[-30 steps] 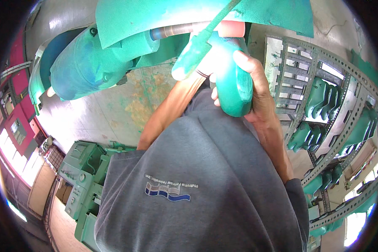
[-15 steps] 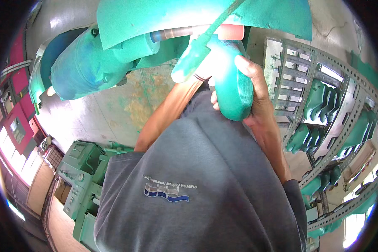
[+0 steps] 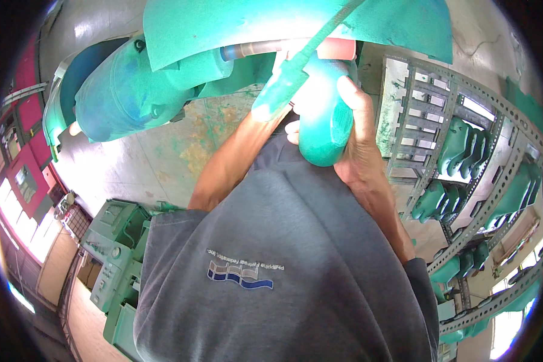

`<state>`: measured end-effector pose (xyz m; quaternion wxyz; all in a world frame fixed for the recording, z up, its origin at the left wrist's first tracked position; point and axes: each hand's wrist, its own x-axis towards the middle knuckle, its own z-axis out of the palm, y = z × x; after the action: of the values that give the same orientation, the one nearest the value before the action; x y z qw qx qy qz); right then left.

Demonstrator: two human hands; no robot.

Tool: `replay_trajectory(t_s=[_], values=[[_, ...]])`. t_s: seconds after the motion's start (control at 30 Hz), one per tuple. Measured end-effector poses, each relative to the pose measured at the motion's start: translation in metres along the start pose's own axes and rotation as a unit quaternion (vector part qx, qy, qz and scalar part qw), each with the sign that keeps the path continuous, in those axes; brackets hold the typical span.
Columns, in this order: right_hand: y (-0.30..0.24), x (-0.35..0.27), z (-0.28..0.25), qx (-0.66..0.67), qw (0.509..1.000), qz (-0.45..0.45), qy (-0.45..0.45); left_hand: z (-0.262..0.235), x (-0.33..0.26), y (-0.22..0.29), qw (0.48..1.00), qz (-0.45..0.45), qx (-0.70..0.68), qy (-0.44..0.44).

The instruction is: Buffing or sanding the surface of a green plastic shoe last using a rotating mechanical wheel.

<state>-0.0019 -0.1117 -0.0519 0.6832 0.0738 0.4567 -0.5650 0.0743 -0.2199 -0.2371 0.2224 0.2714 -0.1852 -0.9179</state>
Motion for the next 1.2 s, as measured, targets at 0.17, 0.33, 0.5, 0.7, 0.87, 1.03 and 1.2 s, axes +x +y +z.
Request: replay_trajectory(t_s=[0.17, 0.33, 0.5, 0.7, 0.87, 1.03, 1.2], values=[[0.004, 0.003, 0.000, 0.002, 1.000, -0.015, -0.002, -0.010, 0.011, -0.002, 0.991, 0.037, 0.124, -0.023], [0.009, 0.006, -0.001, -0.006, 0.999, -0.029, 0.019, -0.006, 0.011, 0.003, 0.989, 0.002, 0.121, -0.083], [0.007, -0.001, 0.000, -0.014, 1.000, -0.014, 0.018, -0.004, 0.011, 0.000, 0.991, 0.029, 0.104, -0.085], [0.007, -0.001, -0.005, -0.025, 0.999, -0.020, -0.019, 0.016, 0.000, 0.005, 0.993, -0.006, 0.111, -0.047], [0.011, 0.006, -0.014, -0.050, 0.998, -0.011, -0.032, -0.019, -0.012, -0.010, 0.994, -0.101, -0.022, 0.027], [0.018, 0.015, -0.026, -0.041, 0.999, -0.015, 0.003, -0.019, -0.009, -0.013, 0.996, -0.090, 0.003, 0.015], [0.003, 0.002, -0.014, -0.056, 0.998, 0.014, -0.029, 0.016, -0.010, 0.016, 0.995, -0.061, -0.016, -0.075]])
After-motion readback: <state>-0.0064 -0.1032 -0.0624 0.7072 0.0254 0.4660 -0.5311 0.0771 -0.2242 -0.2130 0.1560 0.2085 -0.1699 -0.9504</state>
